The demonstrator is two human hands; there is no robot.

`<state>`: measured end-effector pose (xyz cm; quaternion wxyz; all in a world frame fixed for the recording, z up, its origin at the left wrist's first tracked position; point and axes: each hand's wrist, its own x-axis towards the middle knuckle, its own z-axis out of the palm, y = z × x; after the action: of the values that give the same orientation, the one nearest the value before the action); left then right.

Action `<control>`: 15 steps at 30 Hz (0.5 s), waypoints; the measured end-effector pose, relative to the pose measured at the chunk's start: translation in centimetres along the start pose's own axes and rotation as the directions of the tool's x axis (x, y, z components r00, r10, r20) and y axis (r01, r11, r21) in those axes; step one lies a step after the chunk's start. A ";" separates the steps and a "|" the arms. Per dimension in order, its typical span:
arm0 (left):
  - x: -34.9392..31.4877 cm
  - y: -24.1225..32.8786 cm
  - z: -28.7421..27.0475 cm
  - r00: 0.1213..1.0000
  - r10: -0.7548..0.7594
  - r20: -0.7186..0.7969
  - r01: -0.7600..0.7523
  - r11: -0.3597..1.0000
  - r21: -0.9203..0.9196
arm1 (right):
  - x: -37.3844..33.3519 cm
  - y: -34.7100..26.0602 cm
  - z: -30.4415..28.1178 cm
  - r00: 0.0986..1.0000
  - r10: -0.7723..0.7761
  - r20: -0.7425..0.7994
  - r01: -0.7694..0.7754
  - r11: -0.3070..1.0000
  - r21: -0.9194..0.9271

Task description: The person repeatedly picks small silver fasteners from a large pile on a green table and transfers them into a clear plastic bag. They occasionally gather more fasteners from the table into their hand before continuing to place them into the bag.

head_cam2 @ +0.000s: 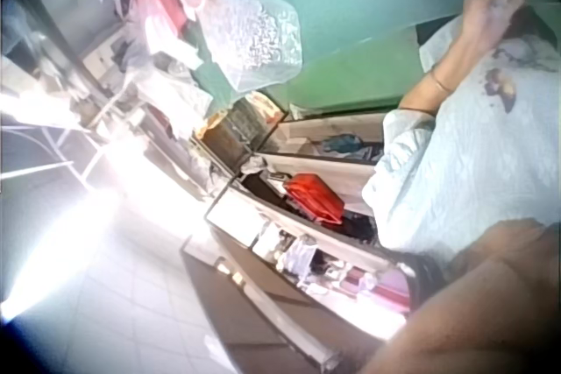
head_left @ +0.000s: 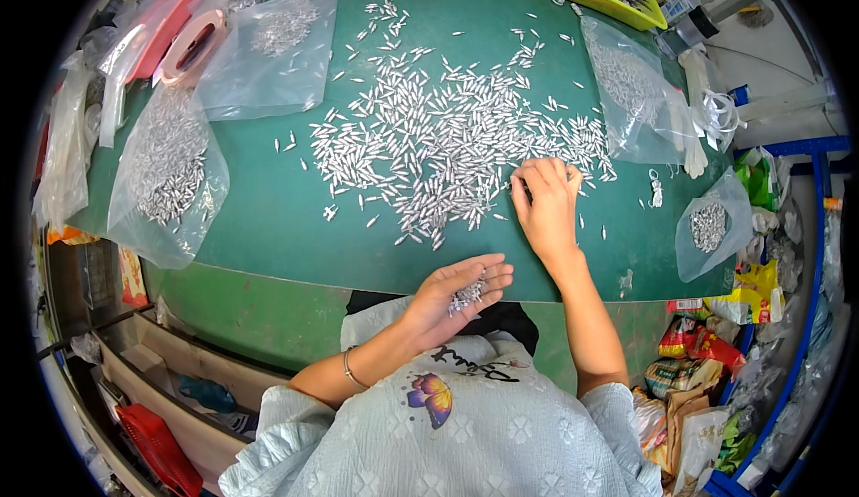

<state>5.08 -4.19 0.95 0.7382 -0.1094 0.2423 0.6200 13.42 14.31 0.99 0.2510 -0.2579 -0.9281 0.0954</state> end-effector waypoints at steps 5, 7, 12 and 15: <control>0.1 0.1 0.0 1.000 0.014 0.009 -0.014 1.000 -0.012 | -0.5 -0.3 0.3 1.000 0.011 0.021 -0.011 0.999 -0.032; 0.2 0.0 -0.1 1.000 0.005 0.025 -0.005 1.000 -0.009 | -0.4 -0.3 0.2 0.999 0.000 0.051 0.003 0.999 -0.054; 0.0 0.2 0.4 0.997 0.070 -0.015 -0.071 0.997 -0.041 | -1.0 -1.1 -1.3 0.995 0.022 0.093 -0.044 0.972 0.232; 0.1 0.2 0.7 0.985 0.164 -0.054 -0.169 0.979 -0.110 | -1.3 -3.2 -4.2 0.943 -0.107 0.315 -0.068 0.865 0.497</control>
<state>5.02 -3.69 1.51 0.6708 -0.1445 0.2310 0.6898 15.19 11.12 4.95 0.1501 -0.1543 -0.9028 0.3724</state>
